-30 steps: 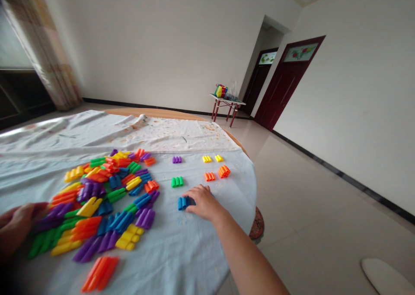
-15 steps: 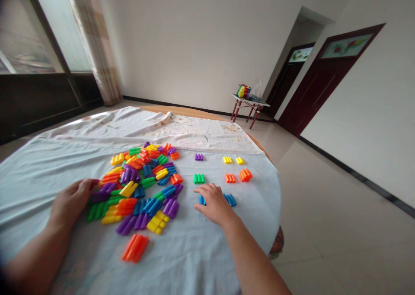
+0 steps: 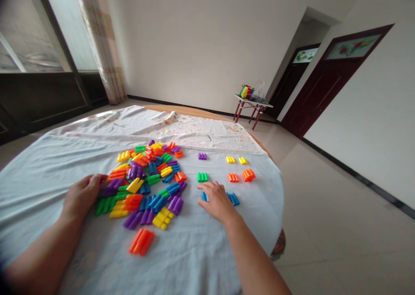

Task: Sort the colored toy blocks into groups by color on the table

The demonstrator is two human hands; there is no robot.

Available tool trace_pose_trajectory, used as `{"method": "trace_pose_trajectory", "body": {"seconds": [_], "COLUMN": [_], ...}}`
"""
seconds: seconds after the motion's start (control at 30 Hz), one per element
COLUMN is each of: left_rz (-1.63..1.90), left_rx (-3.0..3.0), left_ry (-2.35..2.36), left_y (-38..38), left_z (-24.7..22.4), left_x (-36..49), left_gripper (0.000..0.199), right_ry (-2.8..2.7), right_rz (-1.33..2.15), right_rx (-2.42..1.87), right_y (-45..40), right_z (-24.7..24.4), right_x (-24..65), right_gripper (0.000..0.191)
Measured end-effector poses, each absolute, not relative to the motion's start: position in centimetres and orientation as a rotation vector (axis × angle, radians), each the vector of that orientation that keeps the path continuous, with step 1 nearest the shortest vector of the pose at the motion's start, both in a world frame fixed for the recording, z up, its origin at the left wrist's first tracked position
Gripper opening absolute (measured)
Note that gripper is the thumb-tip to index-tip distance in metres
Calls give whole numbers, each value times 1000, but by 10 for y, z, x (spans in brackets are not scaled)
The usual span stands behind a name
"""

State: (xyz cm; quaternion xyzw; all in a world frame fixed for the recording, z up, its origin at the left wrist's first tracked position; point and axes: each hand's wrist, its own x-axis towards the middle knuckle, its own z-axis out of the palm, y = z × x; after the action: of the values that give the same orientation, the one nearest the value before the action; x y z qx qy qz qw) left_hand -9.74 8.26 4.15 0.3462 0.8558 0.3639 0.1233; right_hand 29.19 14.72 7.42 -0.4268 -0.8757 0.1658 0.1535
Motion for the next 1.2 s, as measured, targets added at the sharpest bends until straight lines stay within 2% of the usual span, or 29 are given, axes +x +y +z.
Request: {"method": "trace_pose_trajectory", "body": {"seconds": [0.17,0.33,0.43,0.53,0.73,0.87,1.2], "left_rz": [1043,1021,1007,992,992,1021,1040], "left_rx": [1031,1058,1065,1056,1014,970,928], "left_ry": [2520,2551,2565,2580,2595,2600,2595], "left_y": [84,85,87,87,86,86,83], "left_z": [37,35,34,33,34,38,47], "left_x": [-100,-104,-107,-110,-110,-106,-95], "left_gripper": [47,45,44,45,43,43,43], "right_ry": [-2472,-2625,-2675,-2578,-2173,-2178,-2404], "right_rz": [470,394,395,556,984,990,843], "right_rx": [-1010,-952,-934,-793,-754,-842,-743], "right_y": [133,120,119,123,132,128,125], "right_z": [85,76,72,77,80,66,58], "right_x": [245,187,173,180,230,254,262], "right_gripper": [34,47,42,42,63,68,56]}}
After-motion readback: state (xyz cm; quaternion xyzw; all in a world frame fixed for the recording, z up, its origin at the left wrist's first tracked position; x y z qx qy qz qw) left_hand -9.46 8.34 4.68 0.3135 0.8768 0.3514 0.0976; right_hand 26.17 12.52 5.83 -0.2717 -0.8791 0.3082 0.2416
